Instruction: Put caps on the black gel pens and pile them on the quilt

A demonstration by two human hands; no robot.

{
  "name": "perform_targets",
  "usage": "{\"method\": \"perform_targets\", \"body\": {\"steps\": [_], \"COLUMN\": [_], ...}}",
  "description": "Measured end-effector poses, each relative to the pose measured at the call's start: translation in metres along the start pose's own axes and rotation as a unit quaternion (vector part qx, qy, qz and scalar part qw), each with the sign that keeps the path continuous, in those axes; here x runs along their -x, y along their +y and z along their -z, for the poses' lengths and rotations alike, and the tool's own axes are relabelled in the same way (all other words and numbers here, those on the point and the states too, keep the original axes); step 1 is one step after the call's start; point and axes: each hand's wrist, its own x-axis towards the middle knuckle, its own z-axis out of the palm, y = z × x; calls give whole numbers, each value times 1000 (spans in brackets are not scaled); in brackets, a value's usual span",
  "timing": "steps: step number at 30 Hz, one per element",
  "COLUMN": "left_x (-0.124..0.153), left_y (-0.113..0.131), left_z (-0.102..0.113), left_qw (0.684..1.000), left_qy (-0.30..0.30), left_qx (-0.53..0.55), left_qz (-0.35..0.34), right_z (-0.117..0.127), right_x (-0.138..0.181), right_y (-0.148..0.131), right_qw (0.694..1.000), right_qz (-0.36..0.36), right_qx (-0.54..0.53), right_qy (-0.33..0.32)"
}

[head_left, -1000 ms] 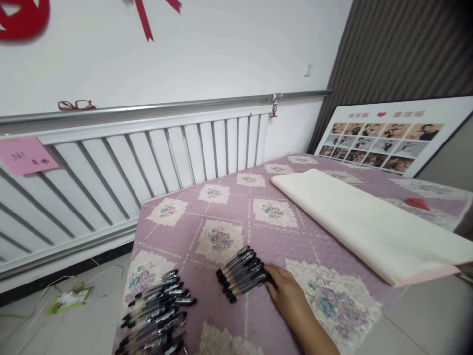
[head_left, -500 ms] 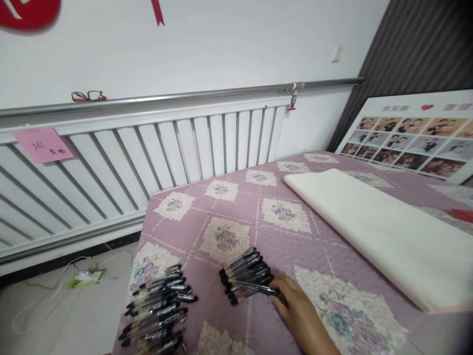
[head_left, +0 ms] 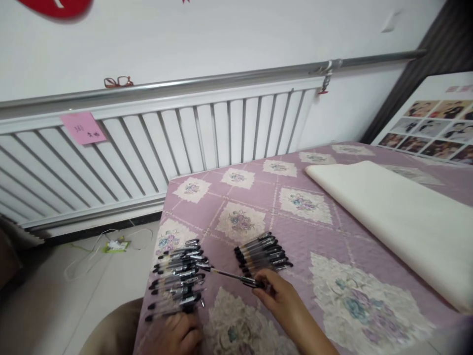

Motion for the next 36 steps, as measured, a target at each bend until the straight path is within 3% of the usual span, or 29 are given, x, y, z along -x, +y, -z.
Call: {"method": "perform_targets", "body": {"steps": [7, 15, 26, 32, 36], "left_x": [-5, -1, 1, 2, 2], "left_y": [18, 23, 14, 15, 15], "left_z": [17, 25, 17, 15, 14], "left_qw": [999, 992, 991, 983, 981], "left_qy": [33, 93, -33, -64, -77], "left_qx": [18, -51, 39, 50, 56], "left_qz": [16, 61, 121, 162, 167], "right_z": [-20, -39, -71, -80, -83], "right_x": [11, 15, 27, 31, 29], "right_y": [-17, -29, -54, -52, -55], "right_qw": [995, 988, 980, 982, 973], "right_qz": [35, 82, 87, 106, 130], "right_qx": [16, 76, 68, 30, 69], "right_qy": [-94, -110, -165, -152, -177]}}
